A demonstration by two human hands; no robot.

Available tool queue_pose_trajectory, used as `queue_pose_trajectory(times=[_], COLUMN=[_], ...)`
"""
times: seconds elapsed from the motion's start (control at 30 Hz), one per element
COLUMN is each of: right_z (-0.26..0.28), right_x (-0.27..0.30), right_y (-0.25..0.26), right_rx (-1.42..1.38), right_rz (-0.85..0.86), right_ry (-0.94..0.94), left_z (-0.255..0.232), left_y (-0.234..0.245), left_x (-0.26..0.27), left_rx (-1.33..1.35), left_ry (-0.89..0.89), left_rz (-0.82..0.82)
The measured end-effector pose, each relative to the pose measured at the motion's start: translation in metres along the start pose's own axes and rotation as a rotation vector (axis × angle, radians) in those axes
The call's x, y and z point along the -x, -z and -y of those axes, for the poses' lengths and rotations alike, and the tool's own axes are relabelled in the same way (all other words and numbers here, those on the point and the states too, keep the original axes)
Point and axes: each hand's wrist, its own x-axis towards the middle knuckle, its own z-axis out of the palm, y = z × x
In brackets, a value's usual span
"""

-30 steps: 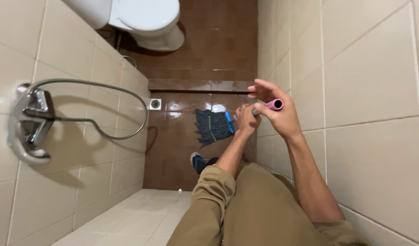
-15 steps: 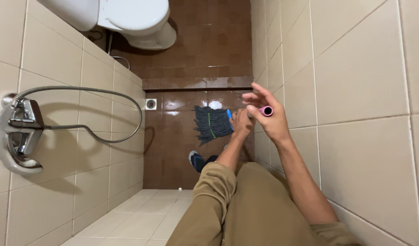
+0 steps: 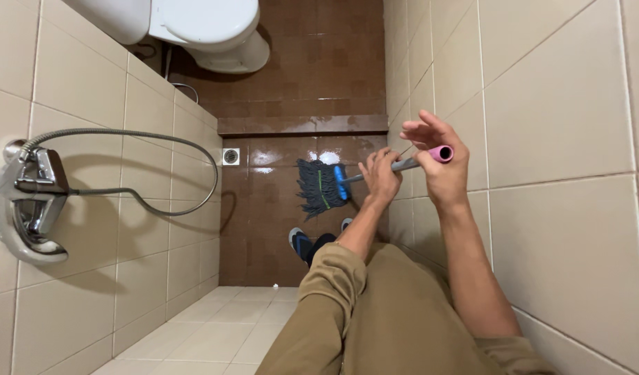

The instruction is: The person cleans a mop by rinsing the mop head under water from a shower faucet and wringing it out by hand.

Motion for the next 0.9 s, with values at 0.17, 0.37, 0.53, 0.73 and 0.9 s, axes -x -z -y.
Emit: queue_pose_trajectory(times=[0.17,0.37,0.53,0.73,0.9], right_z=[-0.02,-0.036,-0.048,-0.062,-0.075], right_x=[0.002,0.006,0.008,0.014,0.016], right_y=[0.009,0.015,0.017,0.008,-0.007], right_rx=[-0.066,-0.152,-0.22,-0.285,-0.306], right_rz=[-0.011,0.057,0.098,0.132,0.166], right_ry=[-0.103,-0.132,-0.171,-0.222,-0.23], left_z=[0.01,0.023,0.031,0.05,0.069], left_y=[0.008,0.011,0.016,0.027,0.039], left_x=[0.001,0.001,0.004,0.009,0.01], left_rx=[-0.047,-0.097,-0.142,-0.205,-0.276], left_ry=[0.069,0.122,0.163,0.201,0.245], left_rz=[0.065,0.11,0.147,0.166,0.188])
